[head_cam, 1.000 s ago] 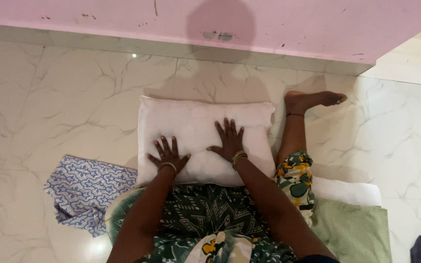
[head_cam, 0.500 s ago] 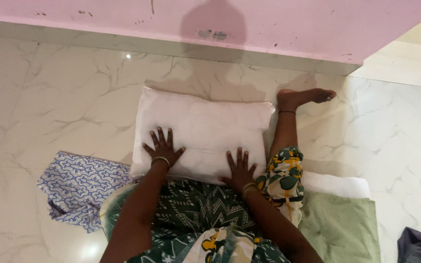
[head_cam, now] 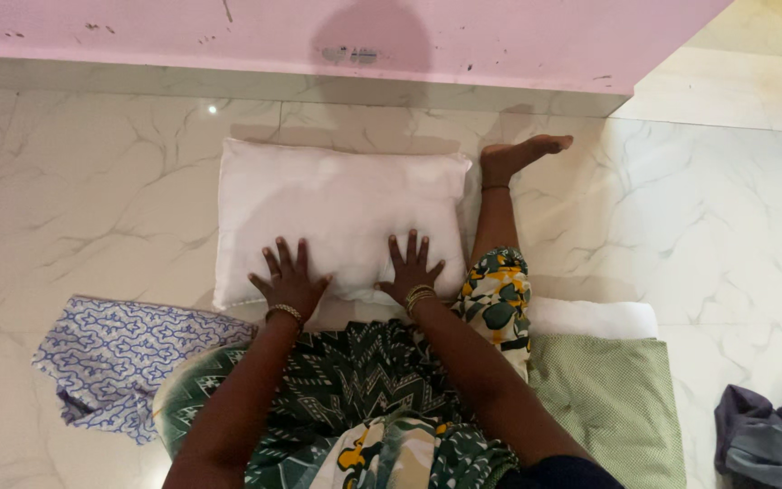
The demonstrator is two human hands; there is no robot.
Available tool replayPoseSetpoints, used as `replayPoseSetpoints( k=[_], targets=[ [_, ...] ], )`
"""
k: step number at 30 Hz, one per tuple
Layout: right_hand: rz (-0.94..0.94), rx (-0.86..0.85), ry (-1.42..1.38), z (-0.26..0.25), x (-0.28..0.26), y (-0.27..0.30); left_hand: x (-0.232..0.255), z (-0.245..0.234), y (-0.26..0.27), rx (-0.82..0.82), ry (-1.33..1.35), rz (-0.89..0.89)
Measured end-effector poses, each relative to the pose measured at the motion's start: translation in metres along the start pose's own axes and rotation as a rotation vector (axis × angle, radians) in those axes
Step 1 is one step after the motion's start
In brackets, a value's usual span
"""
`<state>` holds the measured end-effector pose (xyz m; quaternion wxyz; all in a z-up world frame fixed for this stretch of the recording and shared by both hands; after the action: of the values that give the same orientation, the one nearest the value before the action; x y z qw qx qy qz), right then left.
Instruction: The person sits on the floor and places a pillow inside a patterned pillowcase. They smooth the pillow, align the case, and tuck the edges to fit the pillow fully inside.
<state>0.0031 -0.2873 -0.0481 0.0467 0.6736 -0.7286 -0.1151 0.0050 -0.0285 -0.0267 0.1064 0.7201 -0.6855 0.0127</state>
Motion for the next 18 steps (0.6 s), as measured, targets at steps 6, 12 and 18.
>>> replayPoseSetpoints(
  k=[6, 12, 18],
  targets=[
    [-0.07, 0.029, 0.006, 0.008, 0.006, 0.001, -0.005, 0.025, -0.001, -0.148, -0.158, 0.037],
    [-0.093, 0.13, 0.015, 0.013, 0.014, 0.002, -0.028, 0.039, -0.023, -0.059, -0.013, 0.138],
    [-0.099, 0.329, 0.039, 0.016, 0.017, 0.012, -0.17, 0.038, 0.014, 0.092, 0.151, -0.53]
  ],
)
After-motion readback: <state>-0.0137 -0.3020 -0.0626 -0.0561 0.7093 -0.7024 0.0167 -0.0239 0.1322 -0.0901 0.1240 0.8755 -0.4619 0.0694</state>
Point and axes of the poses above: each hand's wrist, its own y-axis away from the middle knuckle, its own z-axis out of the palm, x = y × z, the point moved 4 cm from there along -y, towards the middle knuckle, and after that the axes turned 13 degrees about x, right-handed, at the moved point
